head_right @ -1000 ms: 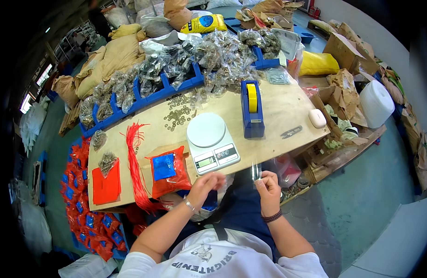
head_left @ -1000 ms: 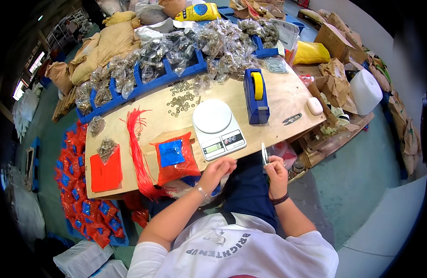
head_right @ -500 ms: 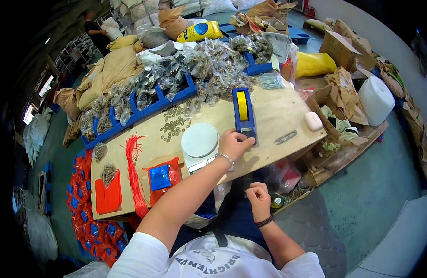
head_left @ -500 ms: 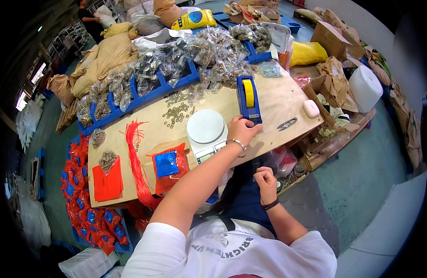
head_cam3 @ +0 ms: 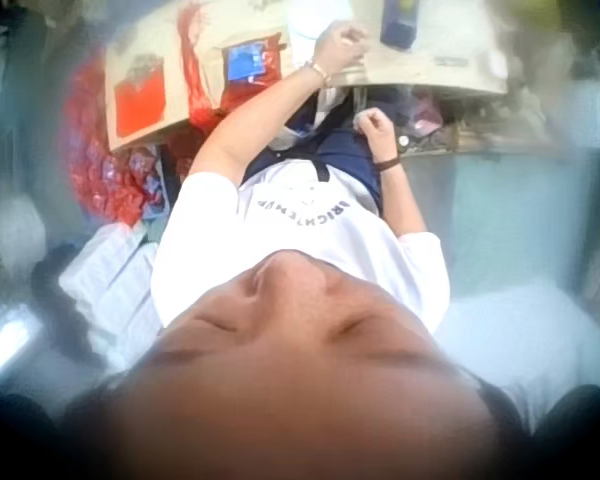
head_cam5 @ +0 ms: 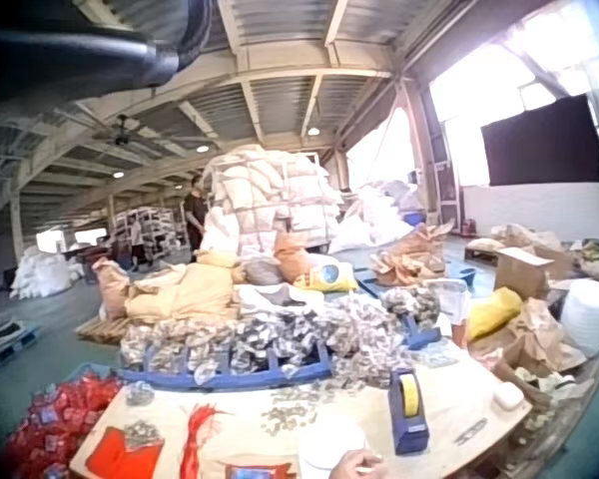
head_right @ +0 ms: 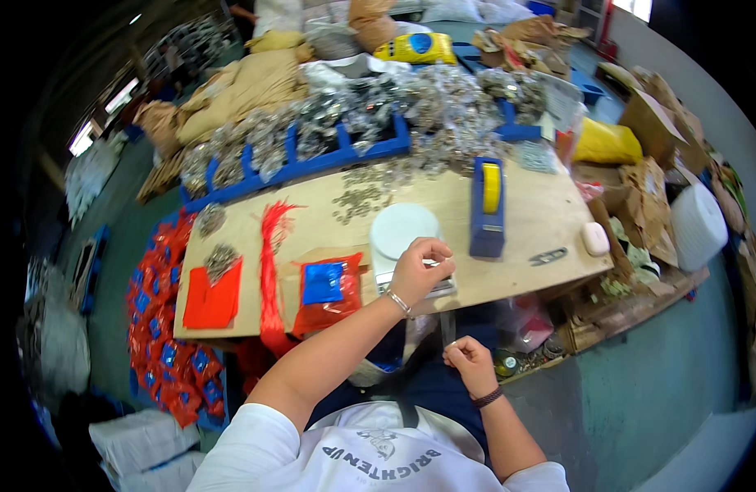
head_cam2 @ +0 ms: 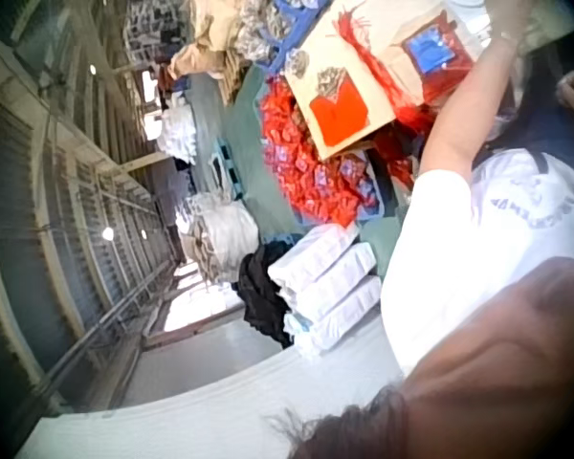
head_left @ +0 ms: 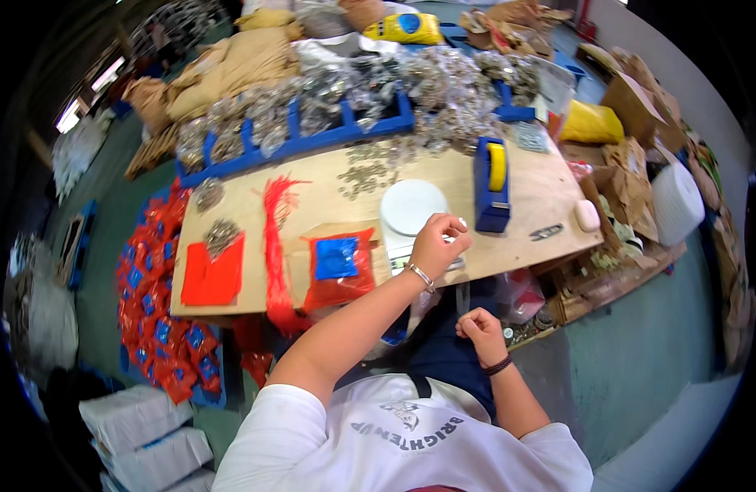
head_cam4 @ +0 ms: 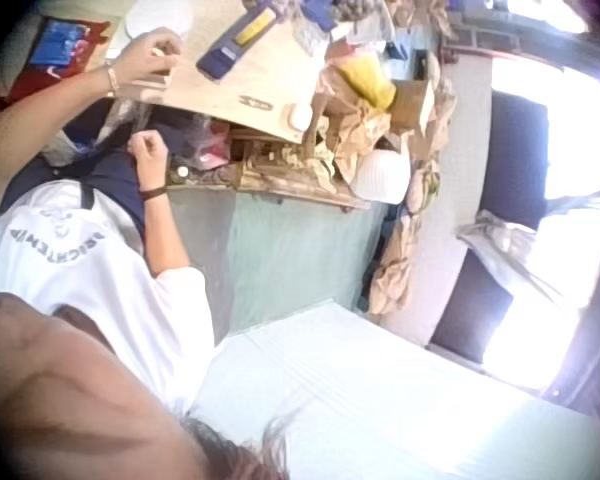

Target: The person packs metal rings and red fabric pieces into small plastic bags, weighs the bags on a digital scale, and seals them using adhesive tape from a dispenser.

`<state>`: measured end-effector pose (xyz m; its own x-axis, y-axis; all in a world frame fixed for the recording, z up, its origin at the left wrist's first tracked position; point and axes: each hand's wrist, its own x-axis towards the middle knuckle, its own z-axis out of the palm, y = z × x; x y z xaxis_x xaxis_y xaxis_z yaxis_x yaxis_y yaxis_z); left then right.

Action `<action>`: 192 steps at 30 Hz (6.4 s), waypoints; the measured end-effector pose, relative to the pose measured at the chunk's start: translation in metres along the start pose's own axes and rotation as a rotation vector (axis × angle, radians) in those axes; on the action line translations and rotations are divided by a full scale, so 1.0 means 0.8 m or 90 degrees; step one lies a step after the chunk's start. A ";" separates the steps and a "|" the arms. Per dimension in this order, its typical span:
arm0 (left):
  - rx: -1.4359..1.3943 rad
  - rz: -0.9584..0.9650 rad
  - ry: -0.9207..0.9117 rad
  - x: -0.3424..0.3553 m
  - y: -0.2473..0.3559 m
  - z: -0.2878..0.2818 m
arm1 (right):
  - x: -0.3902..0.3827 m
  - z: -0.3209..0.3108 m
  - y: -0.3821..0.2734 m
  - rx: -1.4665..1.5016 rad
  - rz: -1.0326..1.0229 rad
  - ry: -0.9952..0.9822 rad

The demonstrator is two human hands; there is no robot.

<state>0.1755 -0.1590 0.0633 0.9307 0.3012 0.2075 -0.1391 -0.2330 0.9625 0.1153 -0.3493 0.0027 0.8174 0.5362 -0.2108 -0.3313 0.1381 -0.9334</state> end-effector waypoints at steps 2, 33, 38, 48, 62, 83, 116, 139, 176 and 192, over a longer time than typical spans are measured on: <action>0.029 0.024 0.054 -0.029 0.000 -0.031 | 0.001 -0.001 -0.004 -0.037 0.037 -0.058; -0.074 -0.183 0.514 -0.129 -0.119 -0.237 | 0.208 0.164 -0.115 -0.373 -0.021 -0.473; 0.361 -0.035 0.512 -0.156 -0.078 -0.228 | 0.206 0.154 -0.112 -0.250 0.044 -0.491; 0.327 -0.214 0.236 -0.152 -0.041 -0.188 | 0.202 0.143 -0.085 -0.163 0.057 -0.493; 0.295 -0.258 0.401 -0.223 -0.053 -0.268 | 0.201 0.150 -0.091 -0.117 0.109 -0.441; -0.241 -0.315 0.397 -0.235 -0.036 -0.205 | 0.204 0.150 -0.082 -0.083 0.107 -0.446; -0.033 -0.108 0.120 -0.053 -0.009 -0.215 | 0.204 0.162 -0.091 0.057 0.002 -0.583; 0.048 -0.142 0.290 -0.047 -0.026 -0.234 | 0.196 0.163 -0.096 -0.848 -0.186 -0.350; 0.357 -0.111 0.253 -0.054 -0.046 -0.226 | 0.177 0.213 -0.024 -0.429 -0.051 -0.327; 0.368 -0.091 0.215 -0.044 -0.036 -0.227 | 0.200 0.209 -0.024 -0.475 -0.382 -0.179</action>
<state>0.0853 0.0051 0.0604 0.7571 0.6154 0.2191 0.2671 -0.5977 0.7559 0.1733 -0.1269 0.0357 0.5791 0.7401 0.3419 0.5597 -0.0560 -0.8268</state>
